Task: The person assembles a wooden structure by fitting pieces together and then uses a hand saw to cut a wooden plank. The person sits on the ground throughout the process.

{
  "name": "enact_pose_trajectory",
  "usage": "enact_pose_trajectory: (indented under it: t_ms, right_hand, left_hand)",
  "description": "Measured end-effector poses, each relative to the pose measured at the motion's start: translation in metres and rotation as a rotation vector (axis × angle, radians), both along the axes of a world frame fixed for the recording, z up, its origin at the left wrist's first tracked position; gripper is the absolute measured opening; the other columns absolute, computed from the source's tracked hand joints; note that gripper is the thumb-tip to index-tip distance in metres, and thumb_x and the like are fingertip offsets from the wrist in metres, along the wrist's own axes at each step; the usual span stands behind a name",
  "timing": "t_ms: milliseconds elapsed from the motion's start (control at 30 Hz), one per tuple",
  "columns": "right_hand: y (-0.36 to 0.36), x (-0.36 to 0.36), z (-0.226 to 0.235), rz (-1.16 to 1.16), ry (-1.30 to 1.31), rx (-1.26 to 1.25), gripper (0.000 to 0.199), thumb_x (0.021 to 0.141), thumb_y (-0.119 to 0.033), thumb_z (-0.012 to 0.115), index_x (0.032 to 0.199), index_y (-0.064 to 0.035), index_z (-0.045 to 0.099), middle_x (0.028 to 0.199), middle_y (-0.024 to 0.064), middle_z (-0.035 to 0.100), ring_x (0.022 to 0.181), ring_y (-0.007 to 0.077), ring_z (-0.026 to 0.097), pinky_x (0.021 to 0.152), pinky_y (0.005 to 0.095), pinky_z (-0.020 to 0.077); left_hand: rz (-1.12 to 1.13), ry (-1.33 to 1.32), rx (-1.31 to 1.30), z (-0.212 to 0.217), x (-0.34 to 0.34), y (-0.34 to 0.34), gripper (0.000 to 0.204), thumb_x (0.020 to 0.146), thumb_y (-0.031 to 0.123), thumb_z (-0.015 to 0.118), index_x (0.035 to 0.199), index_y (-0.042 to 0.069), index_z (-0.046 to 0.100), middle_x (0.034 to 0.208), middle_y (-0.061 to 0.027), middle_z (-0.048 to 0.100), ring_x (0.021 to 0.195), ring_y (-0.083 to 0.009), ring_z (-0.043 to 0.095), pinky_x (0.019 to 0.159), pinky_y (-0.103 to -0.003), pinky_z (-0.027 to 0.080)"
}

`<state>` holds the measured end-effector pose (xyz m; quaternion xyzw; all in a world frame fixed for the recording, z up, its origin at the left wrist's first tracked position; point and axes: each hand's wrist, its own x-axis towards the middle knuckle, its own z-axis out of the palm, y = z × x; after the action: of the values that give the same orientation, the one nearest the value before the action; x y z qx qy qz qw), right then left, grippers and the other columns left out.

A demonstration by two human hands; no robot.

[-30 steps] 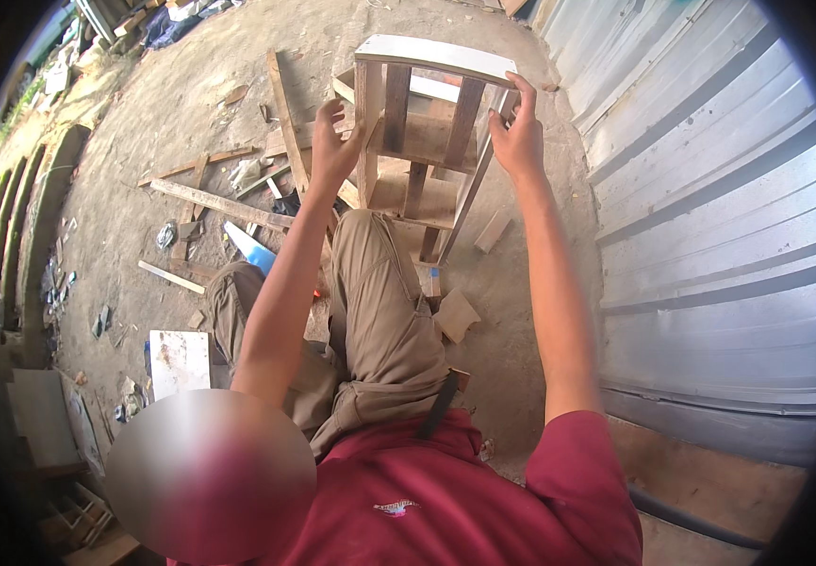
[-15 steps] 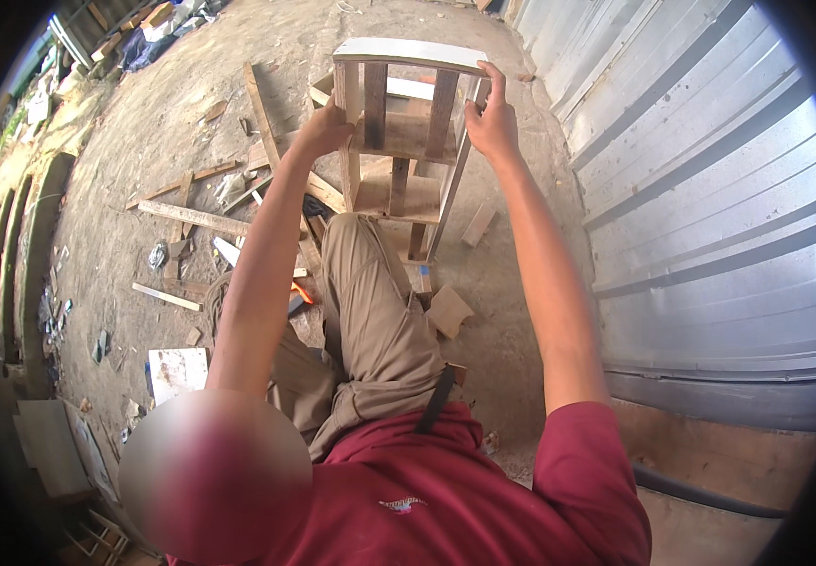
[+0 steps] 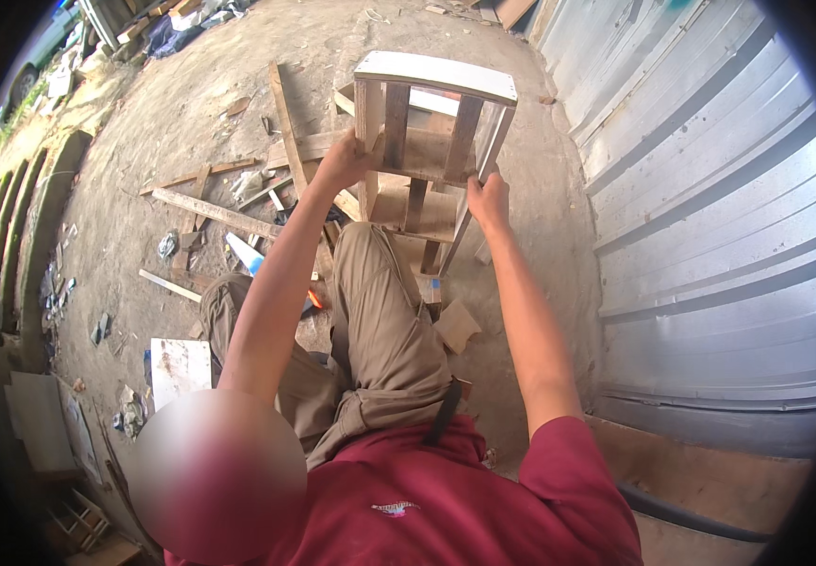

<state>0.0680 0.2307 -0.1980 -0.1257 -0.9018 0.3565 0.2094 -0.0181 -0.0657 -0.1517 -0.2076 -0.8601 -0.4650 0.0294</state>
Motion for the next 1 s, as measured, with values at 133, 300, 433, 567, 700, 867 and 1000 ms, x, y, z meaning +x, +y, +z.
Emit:
enact_pose_trajectory:
  t_ms: [133,300,433,567,700,867,1000]
  right_hand:
    - [0.003,0.000,0.011,0.049,0.139,0.022,0.026,0.087,-0.015,0.064,0.098,0.0088,0.058,0.080,0.0288,0.066,0.078,0.0441,0.067,0.066,0.0451,0.0506]
    - [-0.012,-0.031,0.105,0.170,0.414,0.034,0.025,0.086,-0.007,0.061,0.105,0.0089,0.059,0.082,0.0293,0.067,0.079,0.0438,0.069,0.067,0.0461,0.0526]
    - [-0.043,-0.060,0.195,0.296,0.517,0.073,0.031,0.087,-0.008,0.059,0.114,0.0091,0.058,0.093,0.0306,0.068,0.090,0.0443,0.068,0.077,0.0471,0.0538]
    - [-0.104,-0.081,0.270,0.433,0.527,0.070,0.031,0.089,-0.014,0.059,0.112,0.0060,0.059,0.090,0.0284,0.069,0.089,0.0451,0.068,0.077,0.0483,0.0534]
    - [-0.188,-0.091,0.306,0.545,0.468,0.060,0.031,0.089,-0.020,0.061,0.108,0.0050,0.061,0.086,0.0262,0.070,0.084,0.0423,0.069,0.075,0.0456,0.0539]
    - [-0.312,-0.076,0.319,0.843,0.447,-0.034,0.032,0.089,-0.022,0.063,0.106,0.0055,0.062,0.082,0.0237,0.070,0.080,0.0364,0.071,0.074,0.0406,0.0547]
    - [-0.404,-0.042,0.317,1.040,0.521,-0.123,0.032,0.087,-0.022,0.063,0.103,0.0061,0.064,0.076,0.0217,0.070,0.075,0.0342,0.072,0.069,0.0405,0.0552]
  left_hand:
    - [0.066,0.160,-0.053,0.004,0.007,0.001,0.063,0.081,0.023,0.067,0.139,0.012,0.045,0.086,-0.0273,0.068,0.084,-0.0468,0.066,0.073,-0.051,0.053]
    - [0.149,0.298,-0.024,0.072,0.005,-0.010,0.052,0.082,0.029,0.067,0.127,0.008,0.049,0.081,-0.0279,0.067,0.076,-0.0493,0.064,0.068,-0.055,0.053]
    - [0.303,0.418,-0.174,0.155,-0.002,-0.049,0.050,0.084,0.031,0.065,0.125,0.007,0.051,0.086,-0.0250,0.070,0.085,-0.0459,0.067,0.075,-0.054,0.053]
    - [0.402,0.592,-0.224,0.231,0.009,-0.119,0.040,0.085,0.036,0.066,0.110,0.005,0.064,0.086,-0.0208,0.072,0.087,-0.0383,0.070,0.077,-0.049,0.055]
    - [0.511,0.522,-0.361,0.282,0.054,-0.202,0.043,0.085,0.034,0.065,0.116,0.004,0.063,0.096,-0.0166,0.072,0.093,-0.0305,0.071,0.082,-0.041,0.054]
    - [0.858,0.462,-0.639,0.316,0.168,-0.294,0.046,0.084,0.040,0.066,0.113,0.004,0.065,0.088,-0.0175,0.072,0.087,-0.0297,0.072,0.076,-0.042,0.054]
    - [1.114,0.429,-0.752,0.328,0.265,-0.331,0.046,0.082,0.041,0.064,0.109,0.004,0.065,0.084,-0.0203,0.072,0.081,-0.0361,0.072,0.075,-0.046,0.056]
